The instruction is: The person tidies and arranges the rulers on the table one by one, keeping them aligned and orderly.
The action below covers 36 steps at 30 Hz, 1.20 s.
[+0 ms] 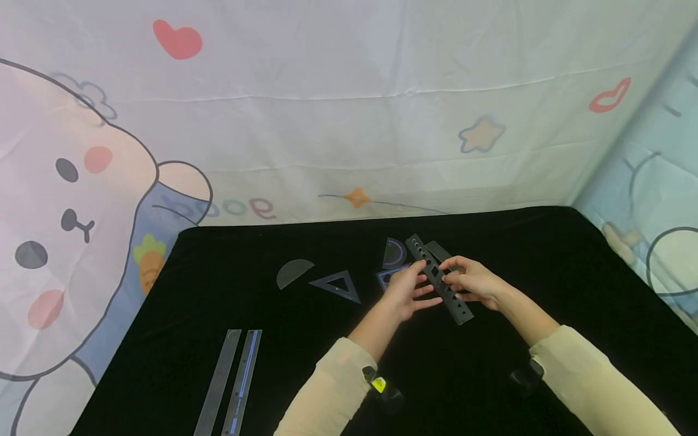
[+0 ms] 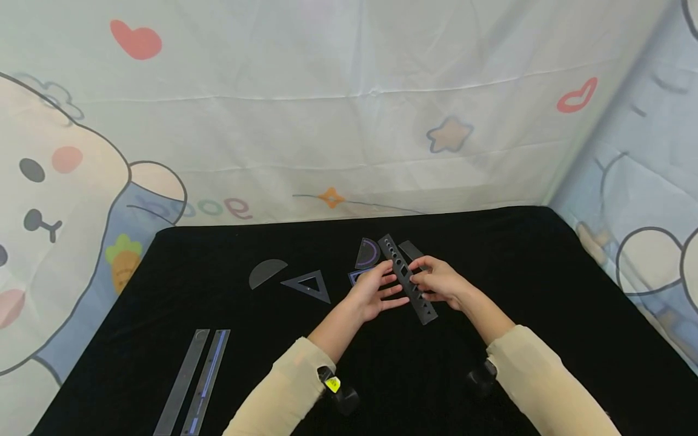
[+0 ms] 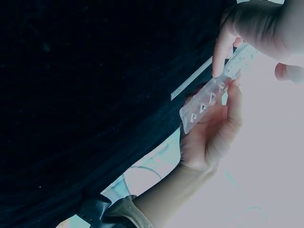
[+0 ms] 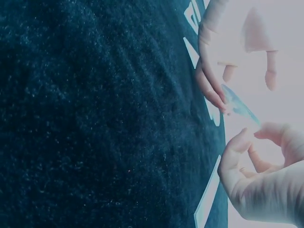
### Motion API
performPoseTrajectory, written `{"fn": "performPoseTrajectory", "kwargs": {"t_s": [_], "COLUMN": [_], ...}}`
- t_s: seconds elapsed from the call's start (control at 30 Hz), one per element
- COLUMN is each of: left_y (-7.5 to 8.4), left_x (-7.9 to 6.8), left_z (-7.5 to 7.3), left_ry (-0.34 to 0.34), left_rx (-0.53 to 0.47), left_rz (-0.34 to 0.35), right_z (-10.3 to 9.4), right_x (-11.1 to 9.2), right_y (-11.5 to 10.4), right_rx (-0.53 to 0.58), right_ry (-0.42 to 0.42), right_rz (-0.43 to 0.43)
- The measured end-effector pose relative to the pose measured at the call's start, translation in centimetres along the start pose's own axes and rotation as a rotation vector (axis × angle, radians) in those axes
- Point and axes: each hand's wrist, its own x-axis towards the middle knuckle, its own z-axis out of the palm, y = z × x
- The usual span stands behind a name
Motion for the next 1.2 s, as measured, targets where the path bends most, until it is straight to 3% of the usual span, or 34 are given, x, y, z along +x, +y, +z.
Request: {"fn": "performPoseTrajectory", "kwargs": {"t_s": [0.47,0.97,1.2], "left_y": [0.4,1.0,1.2], "left_x": [0.0,0.6,0.6], "left_z": [-0.9,-1.9,-2.6], "left_ry": [-0.052,0.041,0.038], "left_rx": [0.057,0.086,0.140], "left_rz": [0.023,0.074,0.105], "right_z": [0.7,2.4,3.1], "right_x": [-0.9,-1.5,-1.7], "right_y": [-0.5,-0.7,-0.7], "right_rx": [0.018,0.008,0.004], "right_ry": [0.000,0.019,0.019], "right_rz": [-0.039,-0.051,-0.057]}}
